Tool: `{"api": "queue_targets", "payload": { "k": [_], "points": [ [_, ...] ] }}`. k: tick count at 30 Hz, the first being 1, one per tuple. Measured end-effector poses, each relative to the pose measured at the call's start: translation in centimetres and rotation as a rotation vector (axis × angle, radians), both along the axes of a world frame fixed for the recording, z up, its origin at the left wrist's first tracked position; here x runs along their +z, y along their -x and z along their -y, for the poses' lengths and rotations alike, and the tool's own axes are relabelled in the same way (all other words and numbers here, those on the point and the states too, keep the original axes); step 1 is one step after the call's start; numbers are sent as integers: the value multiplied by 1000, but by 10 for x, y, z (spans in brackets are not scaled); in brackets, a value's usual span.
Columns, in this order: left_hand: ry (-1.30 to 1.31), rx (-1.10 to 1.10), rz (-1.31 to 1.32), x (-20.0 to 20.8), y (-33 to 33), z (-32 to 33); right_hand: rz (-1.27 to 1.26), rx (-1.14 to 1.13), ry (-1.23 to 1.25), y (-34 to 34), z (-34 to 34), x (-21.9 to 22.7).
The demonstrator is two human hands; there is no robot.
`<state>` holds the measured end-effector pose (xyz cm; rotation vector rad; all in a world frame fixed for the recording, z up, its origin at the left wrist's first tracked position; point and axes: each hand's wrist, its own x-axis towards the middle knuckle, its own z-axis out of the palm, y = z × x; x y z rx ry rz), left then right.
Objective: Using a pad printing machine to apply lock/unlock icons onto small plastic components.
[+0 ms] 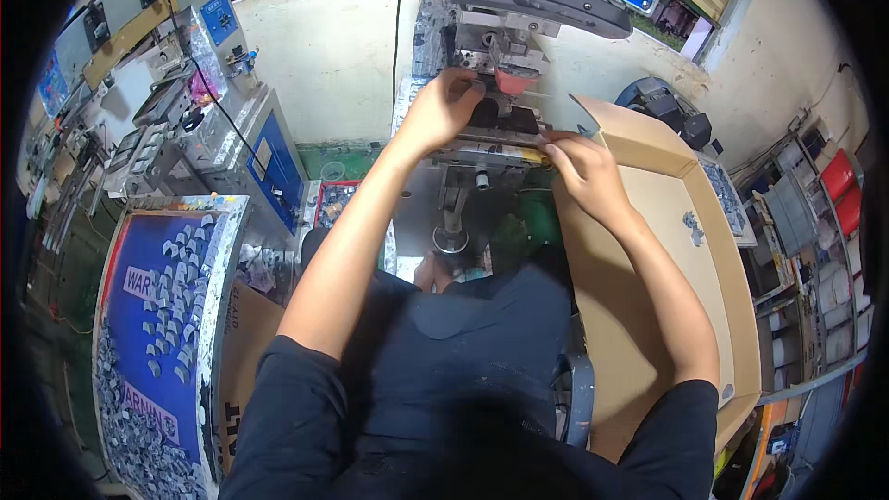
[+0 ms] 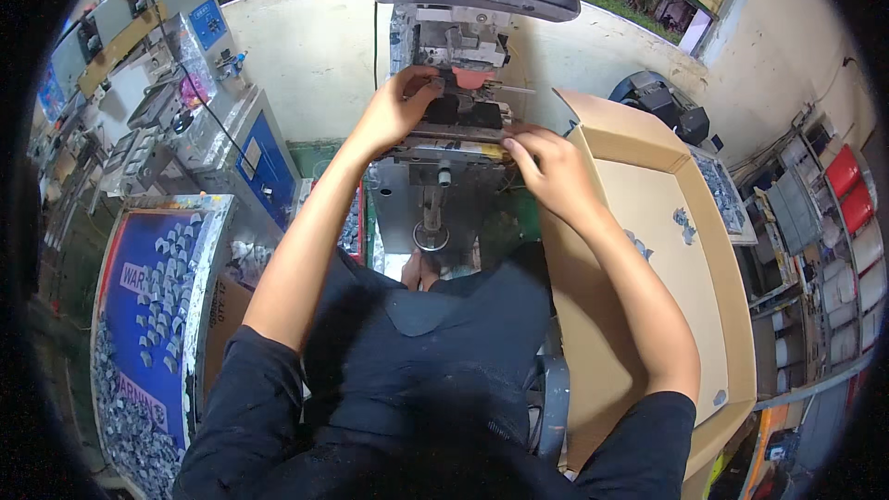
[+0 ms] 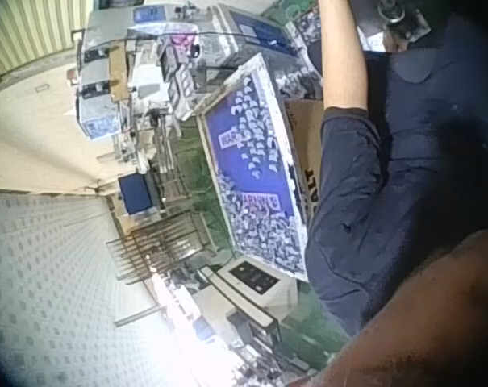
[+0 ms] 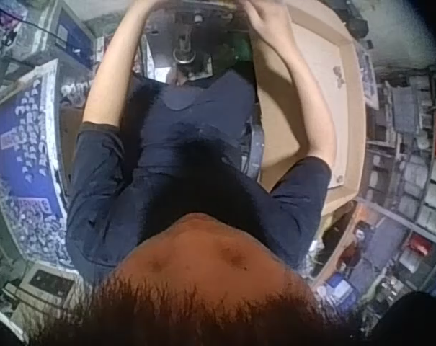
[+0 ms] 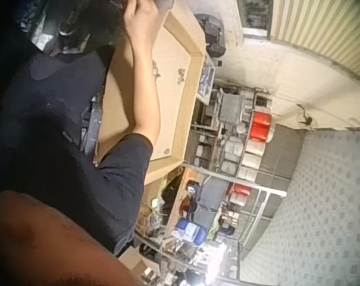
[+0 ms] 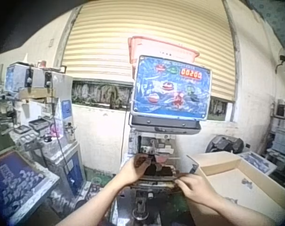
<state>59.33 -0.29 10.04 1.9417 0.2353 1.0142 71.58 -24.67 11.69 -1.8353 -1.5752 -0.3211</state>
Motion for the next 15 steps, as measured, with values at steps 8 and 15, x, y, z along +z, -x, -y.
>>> {"api": "queue_targets", "payload": {
  "k": [8,15],
  "points": [
    [38,-59,-61,10,6,6,13,-57,-130,0,27,1],
    [55,-42,-65,9,4,6,-589,297,159,-6,34,2]
  ]
}}
